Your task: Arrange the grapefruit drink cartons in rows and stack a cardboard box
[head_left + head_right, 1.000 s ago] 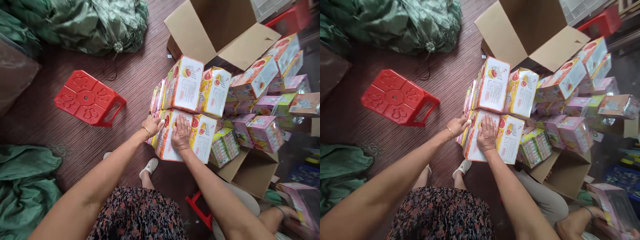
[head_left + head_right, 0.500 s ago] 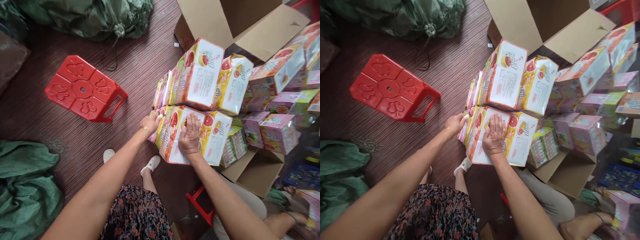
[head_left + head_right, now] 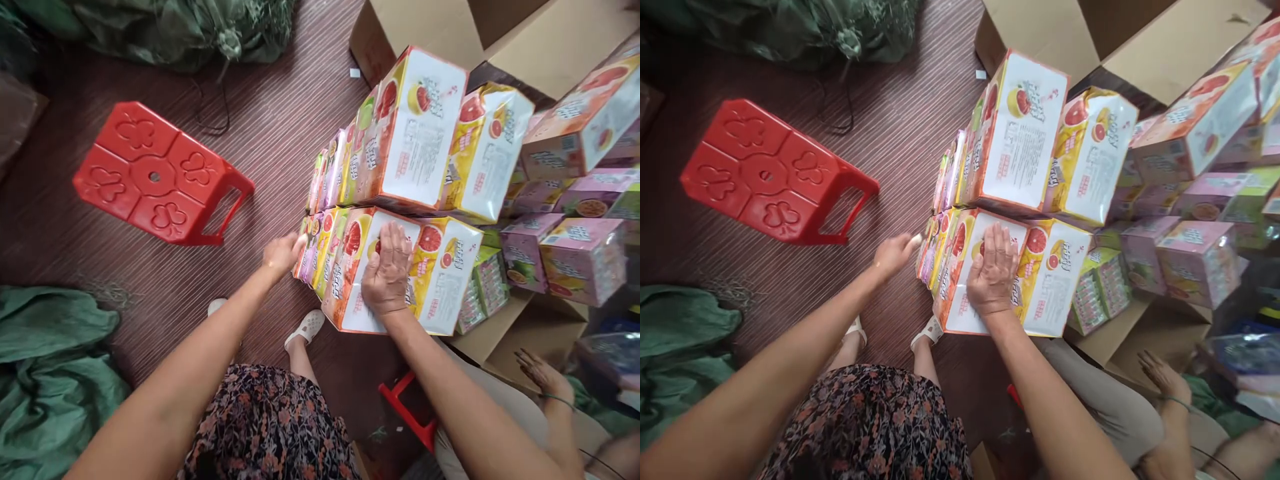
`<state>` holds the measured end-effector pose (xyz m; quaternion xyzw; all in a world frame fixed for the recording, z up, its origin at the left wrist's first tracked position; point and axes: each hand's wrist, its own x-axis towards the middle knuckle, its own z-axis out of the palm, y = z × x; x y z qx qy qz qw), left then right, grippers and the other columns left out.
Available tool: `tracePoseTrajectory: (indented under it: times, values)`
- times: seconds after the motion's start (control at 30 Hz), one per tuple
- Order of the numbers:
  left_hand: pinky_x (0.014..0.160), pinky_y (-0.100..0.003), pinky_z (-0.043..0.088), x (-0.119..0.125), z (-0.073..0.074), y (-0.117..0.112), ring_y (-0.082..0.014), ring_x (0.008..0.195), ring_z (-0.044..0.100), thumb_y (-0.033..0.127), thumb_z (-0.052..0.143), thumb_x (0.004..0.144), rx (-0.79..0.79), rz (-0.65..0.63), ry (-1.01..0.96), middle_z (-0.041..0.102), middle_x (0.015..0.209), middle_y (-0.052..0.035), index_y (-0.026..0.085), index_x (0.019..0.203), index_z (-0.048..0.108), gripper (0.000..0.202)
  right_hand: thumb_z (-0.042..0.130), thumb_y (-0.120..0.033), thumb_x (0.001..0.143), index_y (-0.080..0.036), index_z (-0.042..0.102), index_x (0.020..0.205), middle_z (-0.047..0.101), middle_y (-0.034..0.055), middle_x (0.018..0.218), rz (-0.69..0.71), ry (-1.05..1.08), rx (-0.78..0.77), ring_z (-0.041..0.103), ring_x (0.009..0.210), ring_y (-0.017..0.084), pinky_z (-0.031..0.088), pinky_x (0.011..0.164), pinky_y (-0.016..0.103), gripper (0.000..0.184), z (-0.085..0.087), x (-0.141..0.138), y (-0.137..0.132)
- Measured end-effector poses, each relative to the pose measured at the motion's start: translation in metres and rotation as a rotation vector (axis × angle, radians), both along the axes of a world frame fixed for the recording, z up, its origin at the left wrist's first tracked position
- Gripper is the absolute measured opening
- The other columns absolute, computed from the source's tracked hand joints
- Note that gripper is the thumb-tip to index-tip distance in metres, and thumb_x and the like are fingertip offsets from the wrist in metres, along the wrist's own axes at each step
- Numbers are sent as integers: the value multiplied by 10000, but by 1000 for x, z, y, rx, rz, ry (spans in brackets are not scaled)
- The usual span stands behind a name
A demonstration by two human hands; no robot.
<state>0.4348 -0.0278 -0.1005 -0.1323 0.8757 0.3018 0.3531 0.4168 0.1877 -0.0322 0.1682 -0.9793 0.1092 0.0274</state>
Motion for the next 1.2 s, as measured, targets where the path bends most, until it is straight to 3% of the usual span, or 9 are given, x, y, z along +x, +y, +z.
tracePoseTrajectory:
  times: [0.13,0.3,0.37,0.6,0.7,0.87,0.97,1.1,1.2]
  values:
    - [757,-311,434,-24,-39,35,-252,1012,653,526,277,1006,78,-61,37,718,1096,-84,246,1144,643,481,269,-221,930,-181,239,1565,383,132,1543,24,15,40,255,1489,270,255,1183,579,636,1,-1,1]
    - [700,-308,427,87,-30,27,-258,916,678,530,331,994,110,-149,-220,731,977,-83,284,1081,670,428,277,-233,947,-183,257,1560,418,140,1522,30,36,32,302,1468,280,289,1166,576,615,3,-1,-2]
    - [692,-305,420,96,-28,9,-258,910,679,517,348,992,74,-133,-225,733,965,-84,276,1033,673,407,282,-235,951,-184,267,1557,429,140,1515,34,47,22,314,1463,280,295,1164,574,608,3,0,-4]
    - [773,-311,438,-33,-96,13,-249,1024,650,522,292,1000,79,-16,37,718,1130,-94,230,1103,668,487,260,-227,957,-203,225,1569,356,130,1561,81,78,40,288,1476,294,277,1175,606,614,4,0,2]
    - [745,-303,436,11,-110,32,-240,986,662,513,281,1002,106,-79,-45,726,1093,-85,259,1145,662,480,255,-243,974,-205,229,1569,374,131,1550,92,98,36,288,1477,294,304,1168,606,597,5,-1,1]
    - [674,-310,403,102,-89,8,-266,933,682,505,317,999,82,-195,-238,738,1020,-97,267,1064,675,435,268,-251,983,-205,257,1563,421,129,1525,59,87,13,310,1468,296,305,1169,617,583,5,3,-6]
    - [672,-314,395,56,-100,-16,-263,937,676,508,288,1003,-1,-81,-142,732,1040,-104,258,1069,657,450,274,-249,982,-207,243,1570,392,124,1549,67,110,11,320,1465,298,288,1178,619,590,5,3,-6]
    - [739,-326,420,-30,-152,-8,-273,1004,658,510,288,997,-6,-57,3,717,1098,-118,236,1080,663,472,309,-230,971,-229,261,1568,339,78,1587,130,116,-25,299,1476,281,259,1209,577,598,8,2,0]
    - [776,-321,434,-15,-178,19,-265,1058,646,488,293,999,91,-132,-46,705,1163,-106,248,1182,641,460,302,-218,974,-268,255,1571,305,16,1605,142,96,-32,276,1487,259,238,1237,526,601,11,1,1]
